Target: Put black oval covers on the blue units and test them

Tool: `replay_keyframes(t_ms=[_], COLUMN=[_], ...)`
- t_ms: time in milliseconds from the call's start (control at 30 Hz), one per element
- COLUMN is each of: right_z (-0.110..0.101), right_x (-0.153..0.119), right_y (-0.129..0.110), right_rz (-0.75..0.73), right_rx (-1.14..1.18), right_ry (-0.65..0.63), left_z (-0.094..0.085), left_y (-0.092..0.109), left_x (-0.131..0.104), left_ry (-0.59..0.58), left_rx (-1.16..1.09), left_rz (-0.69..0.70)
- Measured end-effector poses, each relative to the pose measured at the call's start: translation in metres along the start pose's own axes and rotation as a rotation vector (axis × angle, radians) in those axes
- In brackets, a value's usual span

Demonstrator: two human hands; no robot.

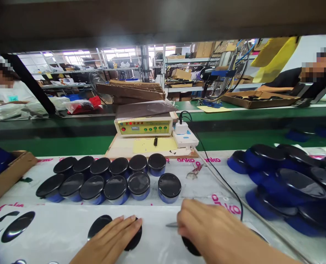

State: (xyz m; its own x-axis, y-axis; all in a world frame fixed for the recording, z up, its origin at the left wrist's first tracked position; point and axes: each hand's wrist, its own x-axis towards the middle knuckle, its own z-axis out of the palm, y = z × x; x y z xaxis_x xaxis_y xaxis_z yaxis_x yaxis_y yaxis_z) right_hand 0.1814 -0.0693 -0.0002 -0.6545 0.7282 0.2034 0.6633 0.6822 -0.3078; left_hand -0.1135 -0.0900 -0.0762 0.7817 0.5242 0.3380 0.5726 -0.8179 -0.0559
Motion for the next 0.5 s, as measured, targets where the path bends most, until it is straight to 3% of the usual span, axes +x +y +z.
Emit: replay_keyframes(t_ms=[133,233,300,367,500], right_z=[-0.032,-0.046,-0.044,-0.037,-0.018], right_x=[0.014,0.039,0.06,0.082,0.114], right_y=[0.018,0.026,0.031,0.035,0.041], right_rz=[0.269,0.397,0.426,0.456,0.505], right_rx=[0.211,0.385,0.488,0.597,0.855], right_ry=[0.191,0.365,0.415,0.423,0.389], left_z=[-0.03,-0.052,-0.059,-0.06,-0.049], left_y=[-0.007,-0.026,-0.043,-0.056,-0.061], left_x=[0.018,0.04,0.055,0.067,0.078], left_ry=[0.031,0.122,0.115,0.029,-0.076], left_rx=[-0.083,-0.111,-0.108,-0.127,-0.087], left_rz=[0.001,-0.158,-0.309,-0.414,-0.485])
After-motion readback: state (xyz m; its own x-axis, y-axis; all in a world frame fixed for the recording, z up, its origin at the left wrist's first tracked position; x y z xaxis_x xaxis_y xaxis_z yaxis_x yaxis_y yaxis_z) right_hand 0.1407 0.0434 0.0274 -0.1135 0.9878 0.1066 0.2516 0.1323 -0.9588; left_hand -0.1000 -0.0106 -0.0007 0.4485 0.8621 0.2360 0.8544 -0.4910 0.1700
